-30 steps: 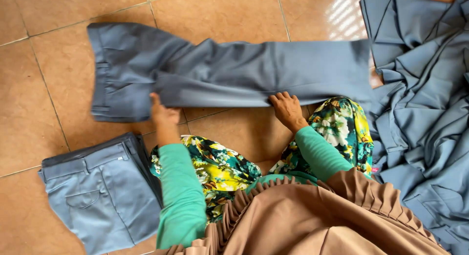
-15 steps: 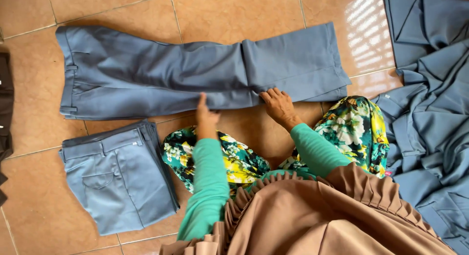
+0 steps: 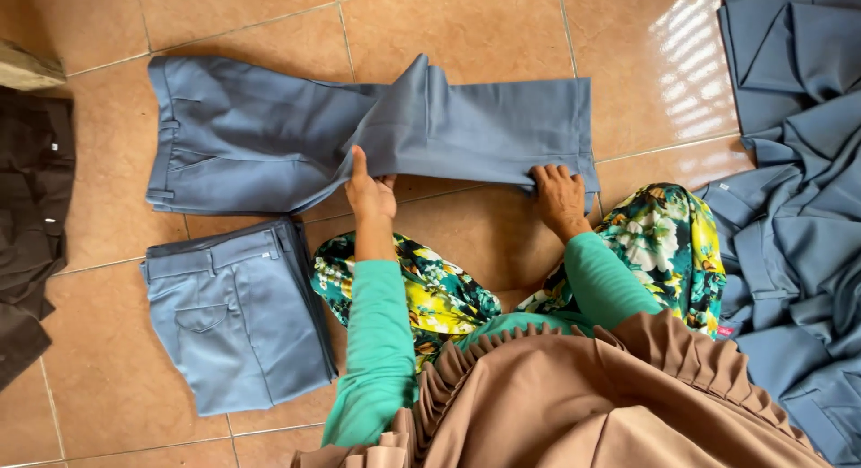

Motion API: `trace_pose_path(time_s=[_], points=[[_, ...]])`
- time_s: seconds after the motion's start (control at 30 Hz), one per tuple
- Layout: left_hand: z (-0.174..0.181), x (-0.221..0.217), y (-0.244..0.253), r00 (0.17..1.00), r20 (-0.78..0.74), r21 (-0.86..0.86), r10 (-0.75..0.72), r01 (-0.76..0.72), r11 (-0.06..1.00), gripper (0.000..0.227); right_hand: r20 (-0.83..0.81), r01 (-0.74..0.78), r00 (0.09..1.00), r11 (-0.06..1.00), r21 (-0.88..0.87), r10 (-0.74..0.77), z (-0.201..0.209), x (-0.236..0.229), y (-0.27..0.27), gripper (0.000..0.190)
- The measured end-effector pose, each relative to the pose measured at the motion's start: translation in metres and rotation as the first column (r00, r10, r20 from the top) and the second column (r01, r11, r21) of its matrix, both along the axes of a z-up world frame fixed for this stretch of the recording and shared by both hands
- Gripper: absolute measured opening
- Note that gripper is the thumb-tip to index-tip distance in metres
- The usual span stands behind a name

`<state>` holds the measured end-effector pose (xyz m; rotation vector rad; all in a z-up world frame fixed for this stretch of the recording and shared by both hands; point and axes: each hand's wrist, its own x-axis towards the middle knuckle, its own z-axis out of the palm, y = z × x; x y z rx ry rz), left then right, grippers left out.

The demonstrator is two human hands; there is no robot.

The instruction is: A person sitting on a tiled floor folds several pairs of grey trousers into neat rectangular shapes and stacks them.

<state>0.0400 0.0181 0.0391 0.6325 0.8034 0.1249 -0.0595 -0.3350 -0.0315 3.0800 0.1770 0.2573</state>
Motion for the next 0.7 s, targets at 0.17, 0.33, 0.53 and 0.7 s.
trace_pose_path(time_s=[0.17,0.33,0.53,0.7], points=[[-0.011,0.076,0.056,0.992,0.076,0.147,-0.098,0.086,0.985,0.071,0.263,-0.01,0.965,0.999,0.03,0.001,0.056,0.067,-0.025,0.017],[0.091,0.068,0.068,0.96,0.282,0.04,-0.008,-0.003,0.999,0.053,0.509,-0.158,0.853,0.986,0.044,0.114,0.218,0.088,-0.005,0.03],[0.017,0.035,0.065,0.998,0.042,0.154,-0.054,0.047,0.987,0.079,0.514,-0.152,0.848,0.988,0.002,0.129,0.164,0.042,-0.017,0.021],[-0.051,-0.005,0.042,0.928,-0.294,0.181,-0.231,0.291,0.94,0.09,-0.226,0.118,0.967,0.993,0.002,-0.114,0.02,-0.028,-0.057,0.049]])
